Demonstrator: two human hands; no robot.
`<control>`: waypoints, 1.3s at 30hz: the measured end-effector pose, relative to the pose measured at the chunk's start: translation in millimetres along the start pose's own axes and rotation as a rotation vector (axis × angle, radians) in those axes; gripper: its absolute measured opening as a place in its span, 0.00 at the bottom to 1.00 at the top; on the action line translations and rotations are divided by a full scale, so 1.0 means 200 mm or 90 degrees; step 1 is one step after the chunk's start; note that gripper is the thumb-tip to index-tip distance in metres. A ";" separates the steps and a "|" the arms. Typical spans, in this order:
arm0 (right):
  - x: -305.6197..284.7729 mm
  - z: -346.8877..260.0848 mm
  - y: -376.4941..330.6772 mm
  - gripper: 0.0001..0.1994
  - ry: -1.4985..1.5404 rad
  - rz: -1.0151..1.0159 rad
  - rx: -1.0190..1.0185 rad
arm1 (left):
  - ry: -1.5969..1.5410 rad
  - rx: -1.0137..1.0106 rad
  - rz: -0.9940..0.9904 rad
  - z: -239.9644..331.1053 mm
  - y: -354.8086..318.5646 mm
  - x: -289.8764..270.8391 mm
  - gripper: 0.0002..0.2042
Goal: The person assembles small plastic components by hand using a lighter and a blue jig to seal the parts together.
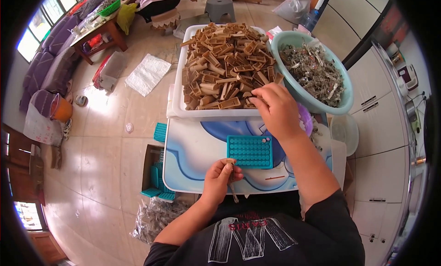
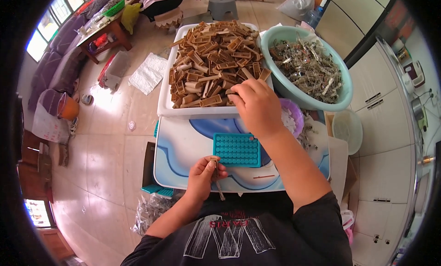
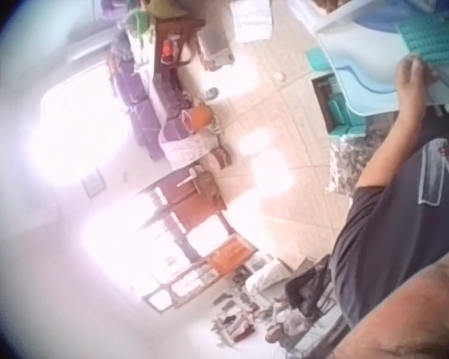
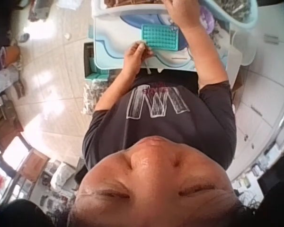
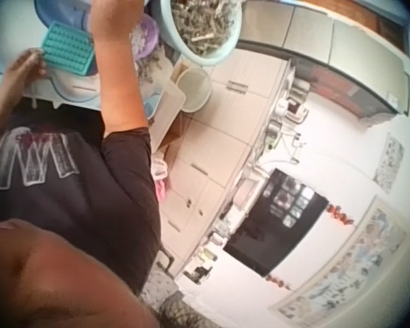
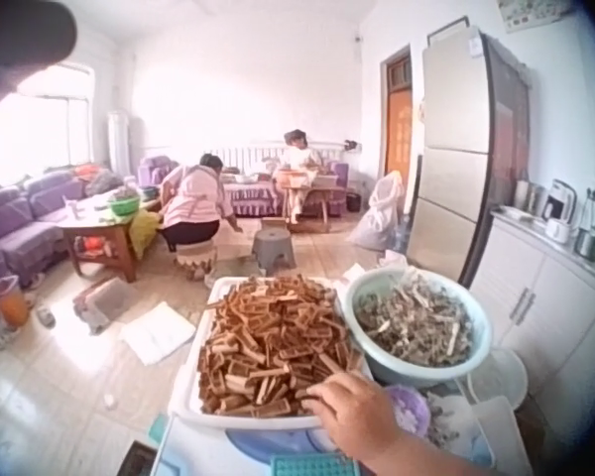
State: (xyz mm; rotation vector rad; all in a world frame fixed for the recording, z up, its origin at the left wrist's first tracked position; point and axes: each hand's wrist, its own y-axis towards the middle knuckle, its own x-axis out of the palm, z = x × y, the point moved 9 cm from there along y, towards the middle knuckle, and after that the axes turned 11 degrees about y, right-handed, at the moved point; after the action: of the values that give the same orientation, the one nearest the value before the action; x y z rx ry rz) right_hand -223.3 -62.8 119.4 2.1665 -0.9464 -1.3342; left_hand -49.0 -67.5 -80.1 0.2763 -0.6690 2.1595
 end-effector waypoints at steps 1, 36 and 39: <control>0.01 -0.02 0.02 0.07 0.003 0.002 -0.004 | -0.002 -0.006 -0.002 -0.01 0.00 0.00 0.11; 0.28 -0.01 0.03 0.05 0.042 -0.193 -0.026 | -0.014 -0.003 0.005 0.01 -0.01 -0.01 0.10; 0.28 -0.01 0.01 0.08 0.020 -0.213 -0.030 | -0.019 -0.004 0.004 0.01 -0.02 0.00 0.11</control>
State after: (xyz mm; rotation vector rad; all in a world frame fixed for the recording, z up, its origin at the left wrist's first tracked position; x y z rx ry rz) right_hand -205.6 -104.9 88.3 2.3755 -0.5497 -1.4464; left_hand -46.4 -67.8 -76.9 0.3039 -0.6941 2.1630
